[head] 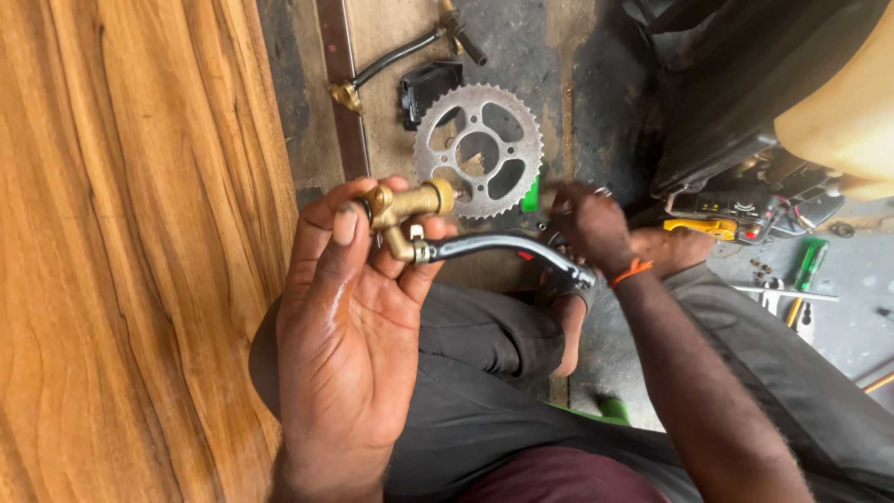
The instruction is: The person sits on the floor and uses a T-handle wrench to tighten a fitting on a small engine. They then wipe the area with a cloth and use pliers to adjust a small component on the engine.
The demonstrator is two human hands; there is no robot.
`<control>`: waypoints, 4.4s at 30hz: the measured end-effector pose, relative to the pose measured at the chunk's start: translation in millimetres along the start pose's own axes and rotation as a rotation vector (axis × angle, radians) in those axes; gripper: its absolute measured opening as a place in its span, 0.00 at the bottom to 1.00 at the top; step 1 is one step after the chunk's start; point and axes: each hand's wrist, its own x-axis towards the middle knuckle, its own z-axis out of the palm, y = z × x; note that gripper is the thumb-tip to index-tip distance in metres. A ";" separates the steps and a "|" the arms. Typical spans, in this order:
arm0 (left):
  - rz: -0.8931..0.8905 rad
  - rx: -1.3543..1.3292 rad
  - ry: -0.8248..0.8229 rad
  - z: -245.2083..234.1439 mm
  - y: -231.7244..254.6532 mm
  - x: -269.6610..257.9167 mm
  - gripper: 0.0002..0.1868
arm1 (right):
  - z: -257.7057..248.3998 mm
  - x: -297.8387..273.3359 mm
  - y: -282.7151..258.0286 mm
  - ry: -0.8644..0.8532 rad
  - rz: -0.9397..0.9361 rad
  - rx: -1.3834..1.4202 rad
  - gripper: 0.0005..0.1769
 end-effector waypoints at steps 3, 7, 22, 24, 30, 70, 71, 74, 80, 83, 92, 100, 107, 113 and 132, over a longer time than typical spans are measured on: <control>0.012 -0.009 -0.040 0.2 0.2 -2.9 0.13 | 19.9 -7.1 1.3 -0.072 0.038 -0.252 0.17; 0.008 -0.027 -0.135 -1.5 -6.1 -9.6 0.13 | 51.3 0.1 20.5 0.004 0.189 -0.493 0.15; -0.284 0.155 -0.237 -5.3 -75.2 17.8 0.11 | 51.9 -7.9 55.3 -0.017 0.275 0.612 0.17; -0.425 0.198 -0.245 -16.0 -99.8 29.4 0.10 | 22.9 -35.6 42.8 0.033 0.278 1.014 0.16; -0.781 0.367 -0.248 -39.6 -195.7 42.4 0.09 | -71.0 -161.4 13.7 0.197 0.345 1.206 0.13; -0.922 0.769 -0.369 -15.2 -288.3 32.5 0.10 | -97.2 -243.4 13.1 0.620 0.079 0.439 0.18; -0.908 0.778 -0.366 -17.4 -294.4 38.8 0.09 | -94.5 -237.2 19.5 0.620 0.101 0.404 0.17; -0.889 0.676 -0.404 -23.3 -317.0 70.0 0.12 | -86.6 -206.0 42.6 0.657 0.123 0.452 0.15; -0.634 0.558 -0.457 -24.3 -371.1 123.4 0.20 | -85.2 -132.2 83.1 0.793 0.050 1.024 0.15; -0.541 0.489 -0.427 -21.3 -387.4 127.9 0.22 | -86.2 -105.2 88.8 0.814 0.058 1.304 0.14; -0.216 0.625 -0.546 4.9 -411.1 135.4 0.21 | -75.3 -61.0 115.8 1.041 0.162 1.392 0.11; 0.101 1.162 -0.418 33.4 -410.3 125.4 0.22 | -68.5 -44.7 145.2 1.034 0.266 1.350 0.07; 0.201 1.382 -0.437 43.3 -386.9 113.5 0.26 | -84.8 -55.2 128.8 0.795 0.411 1.581 0.10; 0.166 1.636 -0.539 53.1 -377.9 123.5 0.25 | -82.6 -52.9 112.9 0.796 0.493 1.624 0.12; 0.166 1.785 -0.581 25.6 -439.7 181.4 0.20 | -84.1 10.6 173.3 0.660 0.999 1.539 0.22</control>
